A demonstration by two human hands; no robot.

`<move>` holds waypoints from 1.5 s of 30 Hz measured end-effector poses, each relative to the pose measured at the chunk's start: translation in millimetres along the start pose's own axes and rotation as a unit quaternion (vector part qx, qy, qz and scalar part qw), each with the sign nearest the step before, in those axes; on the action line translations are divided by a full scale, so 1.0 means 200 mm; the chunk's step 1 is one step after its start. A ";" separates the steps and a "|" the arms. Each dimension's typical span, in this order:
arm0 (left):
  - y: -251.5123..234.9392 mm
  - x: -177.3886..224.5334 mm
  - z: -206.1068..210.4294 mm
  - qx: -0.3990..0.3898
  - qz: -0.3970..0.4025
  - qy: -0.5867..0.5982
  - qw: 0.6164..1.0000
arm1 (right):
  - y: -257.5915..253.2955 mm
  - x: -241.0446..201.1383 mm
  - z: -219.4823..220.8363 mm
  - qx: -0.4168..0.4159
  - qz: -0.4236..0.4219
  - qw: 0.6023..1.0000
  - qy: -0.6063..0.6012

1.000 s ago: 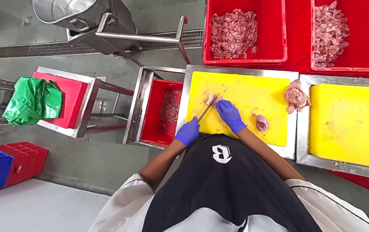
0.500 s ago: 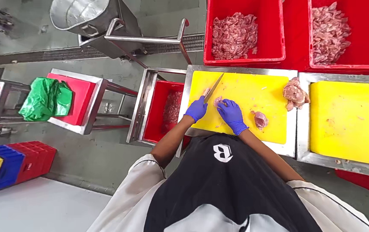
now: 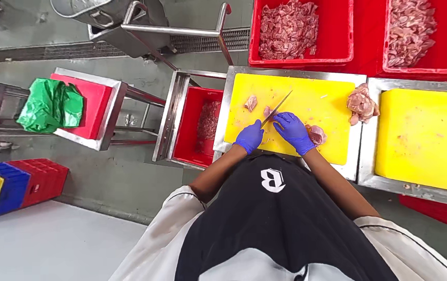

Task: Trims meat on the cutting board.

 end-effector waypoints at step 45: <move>0.06 -0.13 -0.17 -0.017 0.002 0.063 0.998 | -0.18 0.01 -0.01 0.000 -0.082 0.996 0.033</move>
Point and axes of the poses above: each hand's wrist, its own y-axis away from the middle knuckle, its own z-axis out of the palm, x = y × z, the point moved 10 cm from there along -y, towards the middle knuckle, and after that the axes turned 9 degrees about z, right-handed, at the moved point
